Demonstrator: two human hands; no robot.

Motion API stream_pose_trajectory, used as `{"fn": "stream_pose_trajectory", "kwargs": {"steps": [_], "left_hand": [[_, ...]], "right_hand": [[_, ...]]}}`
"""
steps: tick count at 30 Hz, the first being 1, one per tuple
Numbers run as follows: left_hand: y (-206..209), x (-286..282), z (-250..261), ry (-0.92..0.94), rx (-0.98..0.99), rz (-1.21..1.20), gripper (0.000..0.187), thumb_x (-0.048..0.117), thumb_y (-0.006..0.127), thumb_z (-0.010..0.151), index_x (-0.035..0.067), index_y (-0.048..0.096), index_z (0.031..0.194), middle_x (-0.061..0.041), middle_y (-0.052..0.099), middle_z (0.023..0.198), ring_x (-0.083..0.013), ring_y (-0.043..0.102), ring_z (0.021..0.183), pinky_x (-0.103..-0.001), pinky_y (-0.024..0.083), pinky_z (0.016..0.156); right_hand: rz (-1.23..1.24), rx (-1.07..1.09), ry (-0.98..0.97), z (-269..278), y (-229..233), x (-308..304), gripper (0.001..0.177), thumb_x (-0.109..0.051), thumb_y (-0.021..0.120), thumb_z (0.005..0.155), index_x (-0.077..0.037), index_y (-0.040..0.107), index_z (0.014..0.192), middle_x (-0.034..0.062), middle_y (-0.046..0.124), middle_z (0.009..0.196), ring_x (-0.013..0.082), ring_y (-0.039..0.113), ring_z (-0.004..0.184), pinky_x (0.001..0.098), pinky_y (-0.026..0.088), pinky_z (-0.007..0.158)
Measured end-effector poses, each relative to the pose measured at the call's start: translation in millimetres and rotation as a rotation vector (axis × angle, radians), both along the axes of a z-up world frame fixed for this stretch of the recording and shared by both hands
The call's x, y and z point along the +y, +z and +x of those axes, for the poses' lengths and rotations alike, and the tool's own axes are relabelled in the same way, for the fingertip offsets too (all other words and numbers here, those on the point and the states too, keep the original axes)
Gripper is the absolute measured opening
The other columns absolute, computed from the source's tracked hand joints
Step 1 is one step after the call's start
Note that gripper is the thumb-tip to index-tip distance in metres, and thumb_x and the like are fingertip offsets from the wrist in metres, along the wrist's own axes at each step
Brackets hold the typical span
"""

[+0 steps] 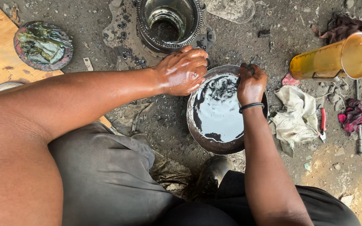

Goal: The person scrubs the interior of a cylindrical metal housing with a rag, repeatedly dipping the rag into a pan of liquid. The person also wipes the exterior of the housing and handles a small metal ring, cleaning it in the same pan.

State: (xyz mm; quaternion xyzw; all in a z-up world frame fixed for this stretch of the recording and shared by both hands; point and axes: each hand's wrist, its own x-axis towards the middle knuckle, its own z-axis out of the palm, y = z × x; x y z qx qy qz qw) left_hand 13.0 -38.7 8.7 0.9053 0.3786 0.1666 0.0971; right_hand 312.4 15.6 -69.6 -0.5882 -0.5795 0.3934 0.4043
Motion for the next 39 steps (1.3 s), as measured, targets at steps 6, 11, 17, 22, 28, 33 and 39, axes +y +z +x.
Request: {"fn": "stream_pose_trajectory", "kwargs": {"steps": [6, 11, 17, 22, 28, 33, 39], "left_hand": [[3.8, -3.1, 4.4, -0.006, 0.052, -0.100, 0.032, 0.028, 0.059, 0.097, 0.003, 0.069, 0.114, -0.016, 0.062, 0.131, -0.0302, 0.047, 0.138, -0.051, 0.034, 0.114], [4.9, -4.8, 9.7, 0.085, 0.109, -0.336, 0.037, 0.026, 0.050, 0.101, 0.003, 0.061, 0.128, -0.022, 0.046, 0.149, -0.0374, 0.047, 0.137, -0.054, 0.036, 0.115], [23.9, 15.9, 17.2, 0.325, -0.124, -0.348, 0.065, 0.019, 0.054, 0.095, -0.005, 0.038, 0.153, -0.029, 0.050, 0.138, -0.0410, 0.066, 0.102, -0.049, 0.058, 0.082], [44.8, 62.3, -26.6, 0.476, -0.209, -0.108, 0.034, 0.014, 0.062, 0.104, 0.011, 0.063, 0.138, -0.017, 0.063, 0.116, -0.0360, 0.068, 0.100, -0.048, 0.057, 0.084], [28.6, 126.7, -71.7, 0.423, 0.038, -0.064, 0.016, 0.015, 0.061, 0.097, 0.008, 0.071, 0.108, -0.014, 0.063, 0.119, -0.0364, 0.066, 0.106, -0.051, 0.054, 0.084], [0.2, 132.8, -68.5, 0.350, -0.007, 0.145, 0.012, 0.016, 0.061, 0.099, 0.009, 0.071, 0.100, -0.014, 0.063, 0.123, -0.0362, 0.061, 0.115, -0.050, 0.055, 0.087], [-3.3, 133.3, -79.7, 0.487, -0.057, 0.017, 0.016, 0.014, 0.061, 0.098, 0.008, 0.069, 0.112, -0.015, 0.067, 0.116, -0.0390, 0.066, 0.108, -0.050, 0.056, 0.087]], "right_hand": [[0.002, -0.634, 0.151, 29.5, -109.8, -32.9, 0.030, -0.022, 0.085, 0.084, -0.001, 0.063, 0.088, 0.0117, 0.065, 0.072, 0.0184, 0.051, 0.067, 0.0336, 0.043, 0.060], [-0.261, -0.044, -0.138, 4.8, -99.5, -39.8, 0.036, -0.026, 0.069, 0.105, 0.007, 0.056, 0.096, 0.0082, 0.057, 0.081, 0.0170, 0.048, 0.074, 0.0395, 0.043, 0.064], [-0.556, 0.981, 0.132, -95.0, 50.3, -8.5, 0.081, -0.065, 0.061, 0.095, 0.004, 0.057, 0.138, 0.0114, 0.071, 0.111, 0.0189, 0.068, 0.085, 0.0342, 0.056, 0.085], [-0.370, 0.671, 0.261, -145.3, 100.6, 11.8, 0.057, -0.051, 0.064, 0.097, -0.001, 0.065, 0.124, 0.0119, 0.076, 0.105, 0.0181, 0.068, 0.086, 0.0327, 0.053, 0.081], [0.484, -0.111, 0.333, -191.6, 65.5, 25.1, 0.015, -0.012, 0.063, 0.087, -0.006, 0.070, 0.099, 0.0117, 0.075, 0.097, 0.0271, 0.071, 0.089, 0.0385, 0.058, 0.083], [0.586, -0.477, 0.575, -207.4, 59.0, 19.9, 0.006, -0.011, 0.068, 0.084, -0.006, 0.069, 0.082, 0.0145, 0.069, 0.080, 0.0361, 0.065, 0.080, 0.0484, 0.051, 0.083], [0.642, -0.510, 0.598, -209.2, 70.2, 15.5, 0.019, -0.016, 0.069, 0.097, -0.006, 0.068, 0.080, 0.0143, 0.066, 0.077, 0.0357, 0.062, 0.081, 0.0486, 0.046, 0.087]]}}
